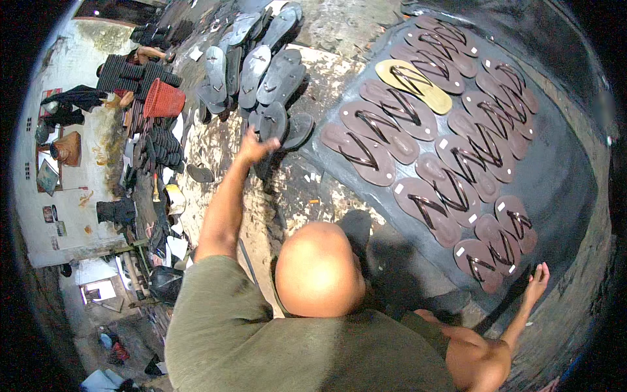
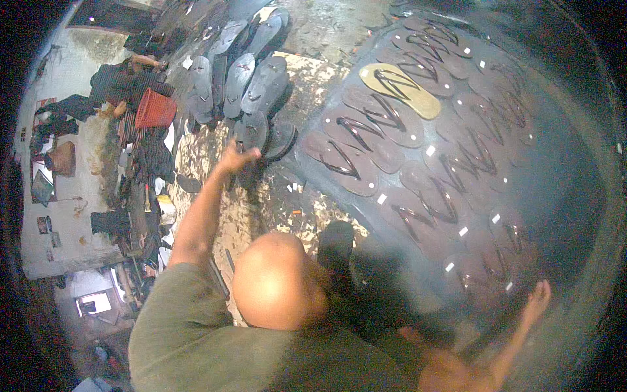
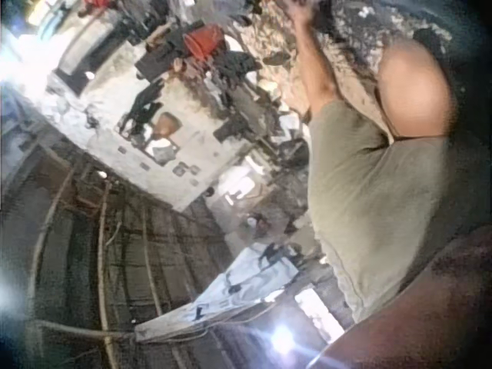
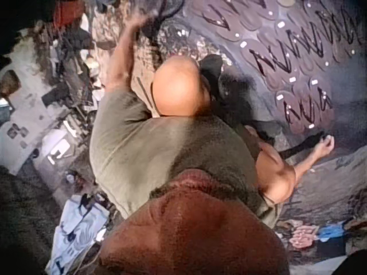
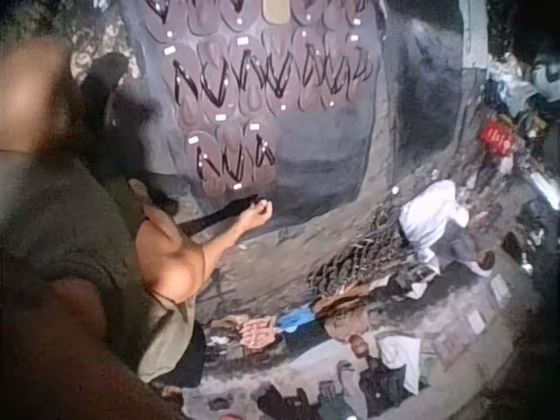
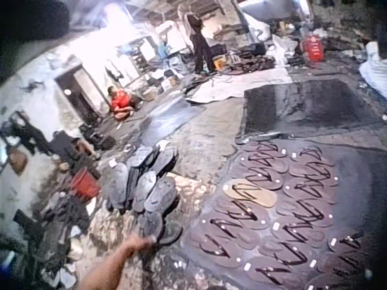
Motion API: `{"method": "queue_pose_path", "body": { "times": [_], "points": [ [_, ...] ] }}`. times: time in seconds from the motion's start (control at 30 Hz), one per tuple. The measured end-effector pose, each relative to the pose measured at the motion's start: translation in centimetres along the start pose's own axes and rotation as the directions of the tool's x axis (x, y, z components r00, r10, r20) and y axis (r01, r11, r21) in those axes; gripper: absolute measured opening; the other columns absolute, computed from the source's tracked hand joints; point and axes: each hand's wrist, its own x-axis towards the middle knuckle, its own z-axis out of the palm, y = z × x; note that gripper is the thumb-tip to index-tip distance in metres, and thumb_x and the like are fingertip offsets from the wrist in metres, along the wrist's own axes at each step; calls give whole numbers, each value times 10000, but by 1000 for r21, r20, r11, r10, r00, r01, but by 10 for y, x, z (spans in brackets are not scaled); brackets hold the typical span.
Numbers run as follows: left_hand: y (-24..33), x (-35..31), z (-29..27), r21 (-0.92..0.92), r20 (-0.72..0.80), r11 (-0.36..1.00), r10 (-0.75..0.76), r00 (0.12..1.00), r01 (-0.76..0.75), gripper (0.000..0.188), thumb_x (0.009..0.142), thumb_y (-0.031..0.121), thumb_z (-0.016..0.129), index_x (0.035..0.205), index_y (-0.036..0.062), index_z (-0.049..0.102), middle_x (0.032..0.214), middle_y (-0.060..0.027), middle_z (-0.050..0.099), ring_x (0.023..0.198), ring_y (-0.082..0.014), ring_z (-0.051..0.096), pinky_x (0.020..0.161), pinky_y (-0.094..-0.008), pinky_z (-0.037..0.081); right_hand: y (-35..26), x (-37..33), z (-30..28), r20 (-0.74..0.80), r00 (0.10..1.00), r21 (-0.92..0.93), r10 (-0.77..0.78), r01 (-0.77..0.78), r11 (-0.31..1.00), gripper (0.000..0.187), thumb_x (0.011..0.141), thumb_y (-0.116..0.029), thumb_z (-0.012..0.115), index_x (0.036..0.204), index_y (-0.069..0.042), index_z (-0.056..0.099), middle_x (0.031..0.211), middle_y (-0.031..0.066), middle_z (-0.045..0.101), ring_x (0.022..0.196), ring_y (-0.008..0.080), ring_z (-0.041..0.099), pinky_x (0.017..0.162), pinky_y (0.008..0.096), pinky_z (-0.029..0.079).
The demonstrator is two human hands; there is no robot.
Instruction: The person sits on the floor and repeatedly picks up flip-flops from a large pile, briefly inspects them, and places them into a separate stack. The person handles the footwear one at a time, alternating between the source pile and the output stack.
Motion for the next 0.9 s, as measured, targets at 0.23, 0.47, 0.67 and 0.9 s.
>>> {"method": "queue_pose_path", "body": {
  "times": [0.23, 0.47, 0.67, 0.9],
  "points": [
    [-3, -94, 57, 193, -555, 975, 199, 808, -108, 1030, 670, 242, 856, 1517, 65, 298, 1259, -236, 504, 1165, -415, 490, 1009, -517, 393, -85, -1, -3, 36, 918, -457, -396, 367, 810, 407, 1020, -310, 613, 1354, -79, 583, 1272, 27, 594, 969, 115, 555, 770, 270, 470],
    [141, -161, 85, -55, -175, 759, 632, 755, -648, 1012, 655, 182, 887, 1502, 32, 353, 1261, -220, 511, 1166, -397, 498, 1019, -489, 418, -289, -77, 137, 450, 744, -155, -494, 610, 777, 382, 1013, -254, 589, 1331, -43, 608, 1303, 106, 630, 1167, 205, 607, 989, 312, 478],
    [264, -174, 84, -84, 61, 419, 908, 415, -904, 1049, 630, 167, 879, 1524, 49, 342, 1253, -223, 532, 1128, -391, 532, 1004, -476, 439, -396, -134, 223, 679, 533, 550, -504, 85, 831, 479, 956, -325, 708, 1293, -14, 570, 1173, 92, 684, 1079, 190, 640, 970, 354, 494],
    [366, -202, 82, 90, 188, 58, 979, 74, -994, 1080, 616, 154, 869, 1552, 82, 335, 1282, -203, 526, 1128, -375, 537, 965, -474, 444, -355, -103, 191, 300, 932, 779, -202, -117, 616, 558, 808, -218, 784, 1239, 58, 561, 1052, 110, 684, 941, 198, 645, 863, 355, 527]
  ]
}}
